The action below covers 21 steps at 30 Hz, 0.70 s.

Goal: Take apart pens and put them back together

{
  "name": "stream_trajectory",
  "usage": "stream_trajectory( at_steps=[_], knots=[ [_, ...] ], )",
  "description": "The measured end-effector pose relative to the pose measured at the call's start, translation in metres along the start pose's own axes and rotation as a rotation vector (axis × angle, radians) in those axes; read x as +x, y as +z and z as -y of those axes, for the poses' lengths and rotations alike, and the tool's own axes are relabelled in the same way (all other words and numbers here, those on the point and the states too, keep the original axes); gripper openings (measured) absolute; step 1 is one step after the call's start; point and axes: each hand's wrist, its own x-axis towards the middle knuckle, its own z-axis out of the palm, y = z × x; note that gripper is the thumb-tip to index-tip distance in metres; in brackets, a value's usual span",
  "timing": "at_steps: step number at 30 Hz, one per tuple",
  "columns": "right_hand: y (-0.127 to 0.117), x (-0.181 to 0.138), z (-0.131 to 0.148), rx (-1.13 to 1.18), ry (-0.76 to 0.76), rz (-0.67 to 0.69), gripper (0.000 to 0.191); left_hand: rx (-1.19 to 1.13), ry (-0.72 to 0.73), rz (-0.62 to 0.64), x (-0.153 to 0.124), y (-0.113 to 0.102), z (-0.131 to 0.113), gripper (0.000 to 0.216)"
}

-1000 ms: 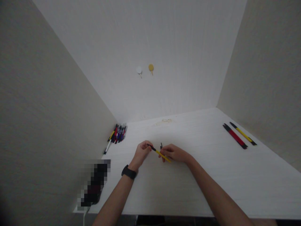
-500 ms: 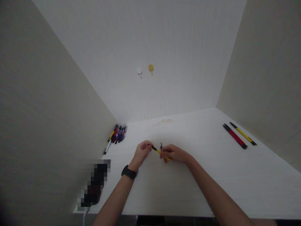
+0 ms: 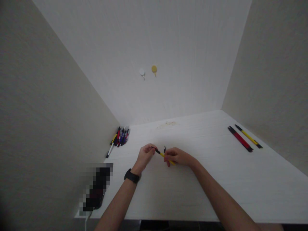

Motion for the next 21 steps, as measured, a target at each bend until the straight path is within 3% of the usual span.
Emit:
stream_trajectory(
  at_steps=[5,9,16,21],
  knots=[
    [0.0023,0.0008,0.0014,-0.048,-0.013,-0.075,0.037,-0.012,-0.019,-0.058,-0.0011,0.001,-0.004,0.034],
    [0.0026,0.0008,0.0021,-0.073,0.005,-0.145,0.036,-0.018,-0.029,-0.036,-0.0008,0.0021,-0.0046,0.031],
    [-0.0002,-0.0014,0.003,-0.1,-0.022,-0.025,0.044,0.008,-0.011,-0.003,-0.001,0.0,-0.004,0.03],
    [0.0018,0.0007,-0.0023,-0.106,-0.028,-0.149,0.036,-0.009,-0.007,-0.054,-0.0014,0.0003,-0.0061,0.032]
  ],
)
